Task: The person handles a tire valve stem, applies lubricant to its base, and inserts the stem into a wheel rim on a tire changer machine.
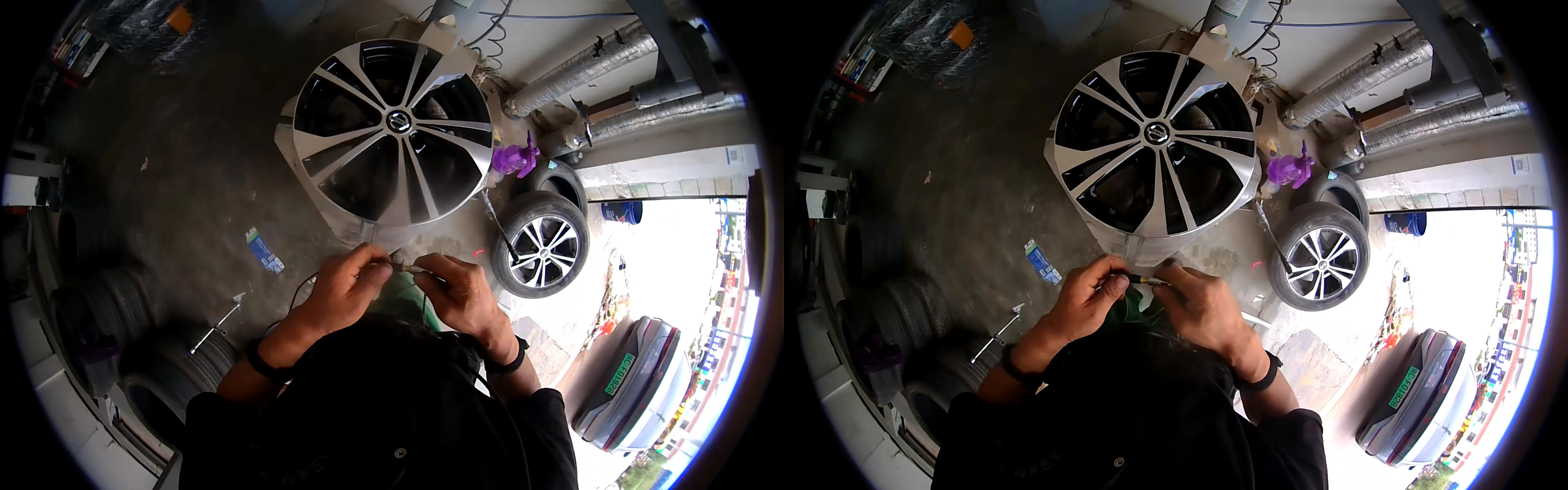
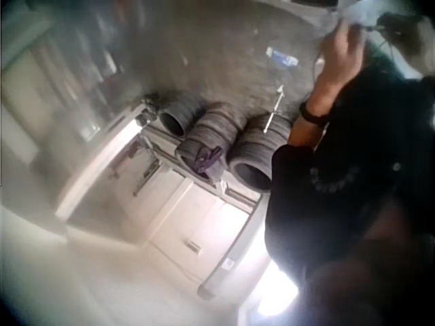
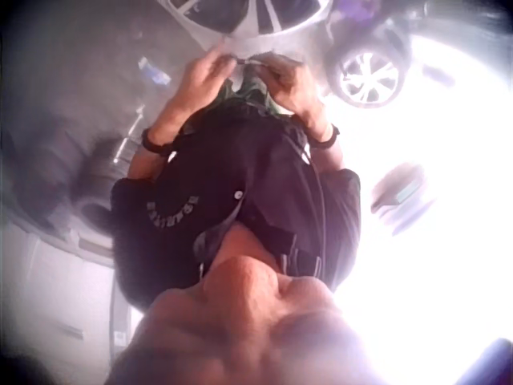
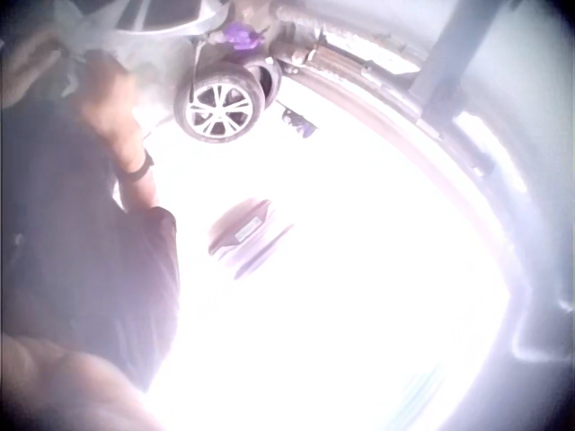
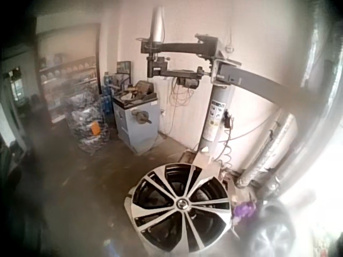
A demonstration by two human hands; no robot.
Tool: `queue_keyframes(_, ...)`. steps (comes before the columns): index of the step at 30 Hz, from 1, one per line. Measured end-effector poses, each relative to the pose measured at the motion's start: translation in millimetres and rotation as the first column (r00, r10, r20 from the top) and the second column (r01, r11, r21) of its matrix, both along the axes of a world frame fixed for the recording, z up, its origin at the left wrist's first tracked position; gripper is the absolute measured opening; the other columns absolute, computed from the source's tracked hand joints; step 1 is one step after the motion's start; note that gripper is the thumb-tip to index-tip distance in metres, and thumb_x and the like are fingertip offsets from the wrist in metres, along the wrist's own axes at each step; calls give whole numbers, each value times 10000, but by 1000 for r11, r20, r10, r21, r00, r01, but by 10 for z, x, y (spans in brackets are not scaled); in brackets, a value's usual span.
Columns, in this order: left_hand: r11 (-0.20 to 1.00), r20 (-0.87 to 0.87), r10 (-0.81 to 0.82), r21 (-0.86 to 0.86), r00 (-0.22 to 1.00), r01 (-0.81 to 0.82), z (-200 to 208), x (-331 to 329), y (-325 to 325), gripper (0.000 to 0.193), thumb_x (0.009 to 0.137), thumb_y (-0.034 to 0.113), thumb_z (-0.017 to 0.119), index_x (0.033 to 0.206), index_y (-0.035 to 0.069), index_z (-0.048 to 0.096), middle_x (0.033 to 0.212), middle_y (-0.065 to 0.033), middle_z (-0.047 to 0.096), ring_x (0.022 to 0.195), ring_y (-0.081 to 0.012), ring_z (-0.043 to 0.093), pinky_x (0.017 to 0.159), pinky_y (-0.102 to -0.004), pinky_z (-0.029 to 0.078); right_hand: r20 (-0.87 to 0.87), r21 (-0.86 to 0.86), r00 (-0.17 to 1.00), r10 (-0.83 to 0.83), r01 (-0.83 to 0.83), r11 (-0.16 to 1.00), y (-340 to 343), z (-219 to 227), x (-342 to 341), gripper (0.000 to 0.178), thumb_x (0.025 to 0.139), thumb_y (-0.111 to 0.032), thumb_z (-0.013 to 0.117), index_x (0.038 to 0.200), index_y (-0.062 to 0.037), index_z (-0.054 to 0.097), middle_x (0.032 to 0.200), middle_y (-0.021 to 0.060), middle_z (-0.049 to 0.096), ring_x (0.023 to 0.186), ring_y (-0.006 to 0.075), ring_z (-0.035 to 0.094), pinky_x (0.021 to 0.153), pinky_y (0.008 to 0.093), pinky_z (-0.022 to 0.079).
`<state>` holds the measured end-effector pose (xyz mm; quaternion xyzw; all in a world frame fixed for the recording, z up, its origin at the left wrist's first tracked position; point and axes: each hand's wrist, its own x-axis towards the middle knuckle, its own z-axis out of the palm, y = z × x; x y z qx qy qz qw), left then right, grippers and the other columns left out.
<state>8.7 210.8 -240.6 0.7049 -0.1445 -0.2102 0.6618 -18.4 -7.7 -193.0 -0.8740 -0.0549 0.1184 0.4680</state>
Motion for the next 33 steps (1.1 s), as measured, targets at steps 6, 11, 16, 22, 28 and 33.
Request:
queue_keyframes(6,999,-12,5,-41,1000,-5,34,-40,30,256,1025,262,594,1017,9,631,783,-3,600,680,-45,497,614,-224,412,0,-44,996,-85,84,995,156,47,-206,148,882,-41,685,1026,-8,674,801,162,665,706,298,660,638,355,499)
queue_keyframes(11,986,-155,-152,-93,976,139,-176,-46,135,273,1028,273,590,1050,2,624,794,5,590,697,-49,512,633,-216,425,-52,-75,993,-107,103,992,197,125,-296,197,876,-90,680,1064,-35,659,862,198,666,805,400,657,683,432,512)
queue_keyframes(16,988,-164,-118,-117,979,99,-207,-113,114,258,1037,259,572,1032,6,621,759,18,550,682,-55,514,625,-213,421,-6,-84,994,-106,105,991,225,128,-367,191,881,-94,678,1062,-34,656,874,203,667,802,409,655,682,438,513)
queue_keyframes(22,978,-252,-121,-195,960,72,-127,-137,128,377,1059,350,516,928,21,644,720,20,533,647,-50,484,594,-220,401,-9,-85,992,-123,122,989,268,155,-375,173,888,-79,674,1052,-27,655,846,196,665,759,392,654,657,422,507)
queue_keyframes(28,990,-266,-117,-105,957,92,-281,-148,266,373,1066,374,490,986,41,636,767,24,546,670,-38,461,587,-206,372,26,-131,1000,-6,10,991,329,67,-309,202,890,-101,670,1079,-35,642,876,203,675,794,424,658,670,452,516)
queue_keyframes(33,964,-254,5,-257,967,-72,-148,-191,185,388,1062,391,494,967,46,642,742,37,521,688,-35,461,588,-198,365,6,-148,1000,5,-4,989,342,57,-182,188,892,-114,669,1065,-43,642,866,189,680,788,417,660,665,456,515)
